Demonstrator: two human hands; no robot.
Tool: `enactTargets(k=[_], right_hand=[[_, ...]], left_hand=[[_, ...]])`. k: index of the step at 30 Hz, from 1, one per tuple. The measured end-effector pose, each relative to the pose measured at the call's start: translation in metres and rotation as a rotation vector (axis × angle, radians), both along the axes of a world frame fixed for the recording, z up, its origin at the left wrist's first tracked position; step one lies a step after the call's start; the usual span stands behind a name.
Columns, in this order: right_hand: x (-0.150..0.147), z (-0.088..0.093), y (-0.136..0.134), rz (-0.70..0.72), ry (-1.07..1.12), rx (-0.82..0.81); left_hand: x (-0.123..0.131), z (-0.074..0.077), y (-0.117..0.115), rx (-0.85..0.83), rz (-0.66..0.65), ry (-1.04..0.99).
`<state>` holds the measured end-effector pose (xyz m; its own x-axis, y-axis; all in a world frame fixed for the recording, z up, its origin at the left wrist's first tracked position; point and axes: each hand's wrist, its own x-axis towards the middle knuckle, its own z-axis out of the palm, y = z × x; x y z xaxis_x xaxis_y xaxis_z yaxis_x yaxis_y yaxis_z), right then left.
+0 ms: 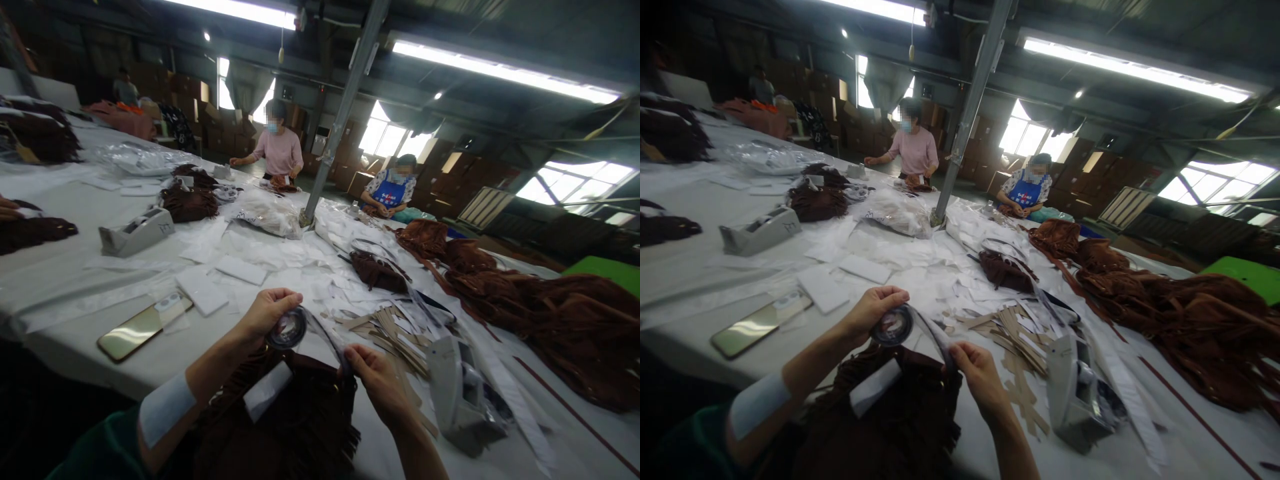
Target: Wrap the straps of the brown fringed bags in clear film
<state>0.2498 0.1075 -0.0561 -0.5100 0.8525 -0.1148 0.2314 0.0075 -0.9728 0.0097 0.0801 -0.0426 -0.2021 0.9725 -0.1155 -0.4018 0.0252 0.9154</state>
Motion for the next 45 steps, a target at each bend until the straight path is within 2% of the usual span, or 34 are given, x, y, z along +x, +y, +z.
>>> enactTargets(k=[8, 14, 22, 25, 27, 29, 31, 34, 36, 38, 40, 45], right_hand=[[0.005, -0.015, 0.006, 0.001, 0.194, -0.161], [0.010, -0.022, 0.005, -0.017, 0.180, -0.198], [0.008, -0.032, 0.005, -0.113, 0.334, -0.304], [0.014, -0.039, 0.014, -0.220, 0.182, -0.162], [0.015, -0.037, 0.017, -0.339, 0.021, 0.064], [0.010, -0.027, 0.017, -0.413, -0.100, 0.334], [-0.001, -0.012, 0.012, -0.385, -0.165, 0.584], [-0.023, 0.006, 0.004, -0.166, -0.257, 0.843], [-0.035, 0.008, 0.002, 0.018, -0.359, 0.894], [-0.044, 0.003, 0.000, 0.118, -0.473, 0.881], [-0.048, -0.005, -0.003, 0.137, -0.551, 0.858], [-0.048, -0.014, -0.011, 0.059, -0.601, 0.865]], left_hand=[[-0.006, -0.016, 0.012, -0.058, 0.027, -0.097], [-0.013, -0.032, 0.015, -0.112, 0.022, -0.109], [0.000, -0.036, 0.013, -0.057, -0.010, -0.020], [0.006, -0.038, 0.010, -0.046, -0.018, 0.030], [0.011, -0.040, 0.008, -0.051, -0.027, 0.051], [0.017, -0.040, 0.006, -0.038, -0.049, 0.085], [0.024, -0.038, 0.004, 0.004, -0.093, 0.136], [0.032, -0.033, 0.000, 0.081, -0.184, 0.255], [0.034, -0.030, -0.002, 0.126, -0.211, 0.316], [0.035, -0.029, -0.003, 0.155, -0.178, 0.284], [0.037, -0.029, -0.005, 0.160, -0.100, 0.165], [0.052, -0.030, -0.008, 0.155, 0.095, -0.171]])
